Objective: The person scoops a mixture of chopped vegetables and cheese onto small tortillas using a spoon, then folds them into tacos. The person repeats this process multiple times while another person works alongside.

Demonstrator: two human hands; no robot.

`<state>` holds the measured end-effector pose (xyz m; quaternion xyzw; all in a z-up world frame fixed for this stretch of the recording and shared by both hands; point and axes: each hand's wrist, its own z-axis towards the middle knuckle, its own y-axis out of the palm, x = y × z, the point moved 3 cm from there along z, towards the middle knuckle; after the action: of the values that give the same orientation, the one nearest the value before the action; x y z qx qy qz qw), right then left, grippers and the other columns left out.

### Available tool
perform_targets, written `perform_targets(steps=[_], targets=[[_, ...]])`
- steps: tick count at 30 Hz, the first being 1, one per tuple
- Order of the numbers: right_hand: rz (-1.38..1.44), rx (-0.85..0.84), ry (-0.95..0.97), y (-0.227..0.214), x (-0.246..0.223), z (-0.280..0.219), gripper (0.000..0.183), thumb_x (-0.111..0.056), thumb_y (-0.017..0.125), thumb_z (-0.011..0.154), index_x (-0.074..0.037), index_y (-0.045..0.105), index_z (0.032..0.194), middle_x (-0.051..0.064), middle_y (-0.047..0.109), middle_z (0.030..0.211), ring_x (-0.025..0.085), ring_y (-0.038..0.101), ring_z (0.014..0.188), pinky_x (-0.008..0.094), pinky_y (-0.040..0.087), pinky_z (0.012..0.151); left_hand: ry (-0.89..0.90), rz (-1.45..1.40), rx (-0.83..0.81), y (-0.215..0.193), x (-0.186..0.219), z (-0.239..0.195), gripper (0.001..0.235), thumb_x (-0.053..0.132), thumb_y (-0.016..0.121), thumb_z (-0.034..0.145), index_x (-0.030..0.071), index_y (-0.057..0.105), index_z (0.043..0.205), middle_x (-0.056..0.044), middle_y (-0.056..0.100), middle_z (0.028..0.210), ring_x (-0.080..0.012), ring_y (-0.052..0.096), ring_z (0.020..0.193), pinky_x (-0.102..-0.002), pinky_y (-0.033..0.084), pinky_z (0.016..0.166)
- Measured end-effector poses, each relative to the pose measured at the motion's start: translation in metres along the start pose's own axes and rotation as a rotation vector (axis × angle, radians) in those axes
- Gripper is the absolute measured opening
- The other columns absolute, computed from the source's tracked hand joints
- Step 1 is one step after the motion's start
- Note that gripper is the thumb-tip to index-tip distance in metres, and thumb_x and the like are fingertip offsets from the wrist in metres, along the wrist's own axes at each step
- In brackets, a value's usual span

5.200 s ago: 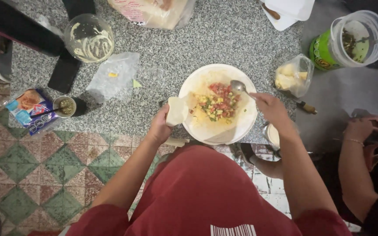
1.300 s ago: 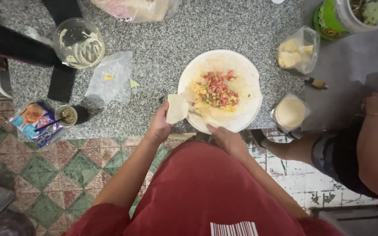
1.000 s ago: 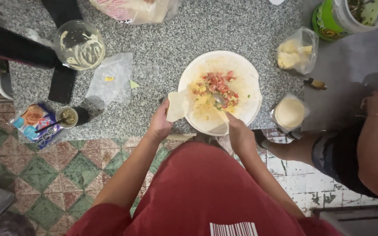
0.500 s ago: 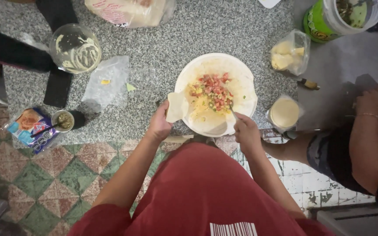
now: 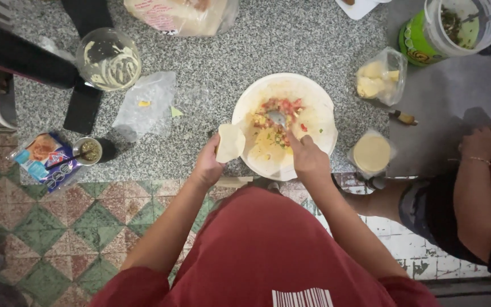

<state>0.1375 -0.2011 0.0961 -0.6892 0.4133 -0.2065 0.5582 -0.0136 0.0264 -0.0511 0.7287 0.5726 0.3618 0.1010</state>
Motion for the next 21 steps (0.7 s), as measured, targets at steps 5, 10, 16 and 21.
perform_targets(steps=[5, 10, 16, 21], targets=[[-0.197, -0.201, 0.015, -0.038, 0.008, 0.004, 0.054, -0.013, 0.038, 0.105, -0.038, 0.055, 0.149, 0.005, 0.062, 0.104, 0.029, 0.075, 0.087, 0.045, 0.061, 0.072, 0.009, 0.017, -0.006, 0.011, 0.001, -0.012, 0.044, 0.029, 0.053, 0.104, 0.015, 0.057, 0.145, -0.013, 0.064, 0.139, -0.0251, 0.067, 0.12, -0.04, 0.056, 0.101], [-0.271, -0.096, -0.11, -0.048, 0.015, 0.045, 0.049, -0.019, 0.043, 0.103, -0.045, 0.057, 0.142, 0.003, 0.061, 0.103, 0.029, 0.075, 0.088, 0.047, 0.061, 0.071, 0.004, -0.037, 0.017, 0.033, 0.01, -0.033, 0.045, 0.025, 0.052, 0.103, 0.011, 0.056, 0.146, -0.017, 0.063, 0.139, -0.0282, 0.066, 0.121, -0.042, 0.055, 0.102], [-0.279, -0.274, -0.116, -0.081, -0.004, 0.046, 0.045, -0.017, 0.041, 0.104, -0.047, 0.062, 0.132, 0.006, 0.065, 0.114, 0.031, 0.074, 0.101, 0.05, 0.06, 0.082, 0.021, -0.034, 0.009, -0.004, 0.007, 0.001, 0.046, 0.028, 0.055, 0.103, 0.012, 0.055, 0.146, -0.017, 0.062, 0.14, -0.0295, 0.065, 0.122, -0.044, 0.055, 0.102], [0.075, -0.38, 0.093, -0.095, 0.051, 0.042, 0.039, -0.02, 0.041, 0.11, -0.027, 0.067, 0.138, 0.021, 0.069, 0.122, 0.039, 0.07, 0.112, 0.054, 0.055, 0.092, 0.051, 0.024, -0.02, -0.002, 0.005, 0.0, 0.047, 0.031, 0.049, 0.106, 0.012, 0.053, 0.148, -0.016, 0.063, 0.14, -0.0286, 0.067, 0.12, -0.043, 0.055, 0.102]])
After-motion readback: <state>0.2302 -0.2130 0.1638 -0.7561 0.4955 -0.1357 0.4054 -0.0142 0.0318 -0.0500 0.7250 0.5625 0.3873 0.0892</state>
